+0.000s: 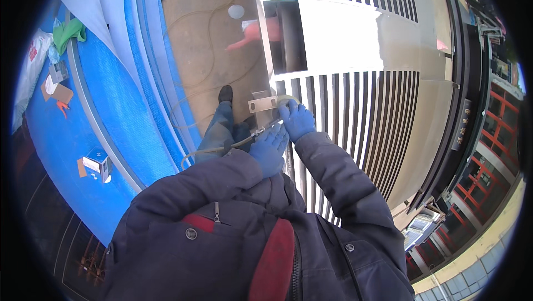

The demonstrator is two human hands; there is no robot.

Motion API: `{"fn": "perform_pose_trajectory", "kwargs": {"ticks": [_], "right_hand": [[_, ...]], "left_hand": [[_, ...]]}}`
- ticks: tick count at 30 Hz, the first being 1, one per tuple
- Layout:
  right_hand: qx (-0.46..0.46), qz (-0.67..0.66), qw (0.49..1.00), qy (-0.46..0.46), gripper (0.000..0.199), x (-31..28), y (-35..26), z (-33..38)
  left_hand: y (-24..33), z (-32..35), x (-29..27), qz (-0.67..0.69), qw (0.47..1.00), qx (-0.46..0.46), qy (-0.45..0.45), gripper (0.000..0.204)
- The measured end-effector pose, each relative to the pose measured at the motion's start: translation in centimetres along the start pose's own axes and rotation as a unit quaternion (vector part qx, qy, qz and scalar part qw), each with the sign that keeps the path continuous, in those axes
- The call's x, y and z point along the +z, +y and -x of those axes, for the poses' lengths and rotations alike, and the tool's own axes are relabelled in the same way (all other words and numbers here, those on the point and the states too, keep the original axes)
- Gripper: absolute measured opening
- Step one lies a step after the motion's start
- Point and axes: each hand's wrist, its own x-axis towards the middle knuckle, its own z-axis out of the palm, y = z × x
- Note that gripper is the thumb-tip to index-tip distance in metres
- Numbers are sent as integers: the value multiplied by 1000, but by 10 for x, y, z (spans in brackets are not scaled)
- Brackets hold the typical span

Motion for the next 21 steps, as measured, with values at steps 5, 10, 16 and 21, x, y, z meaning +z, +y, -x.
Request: {"fn": "perform_pose_trajectory", "kwargs": {"ticks": [5,10,16,21], "right_hand": [[33,-23,996,-74,24,1,-16,9],[73,-28,989,-128,26,7,-34,16],[104,-23,983,-151,26,29,-56,9],[107,-44,989,-92,29,21,-51,11]], "left_hand": [[-8,11,-4,77,996,6,-42,72],[-16,23,-6,75,997,27,26,62],[-32,39,-7,109,993,28,-29,66],[-33,39,-12,66,997,36,-1,68]]}}
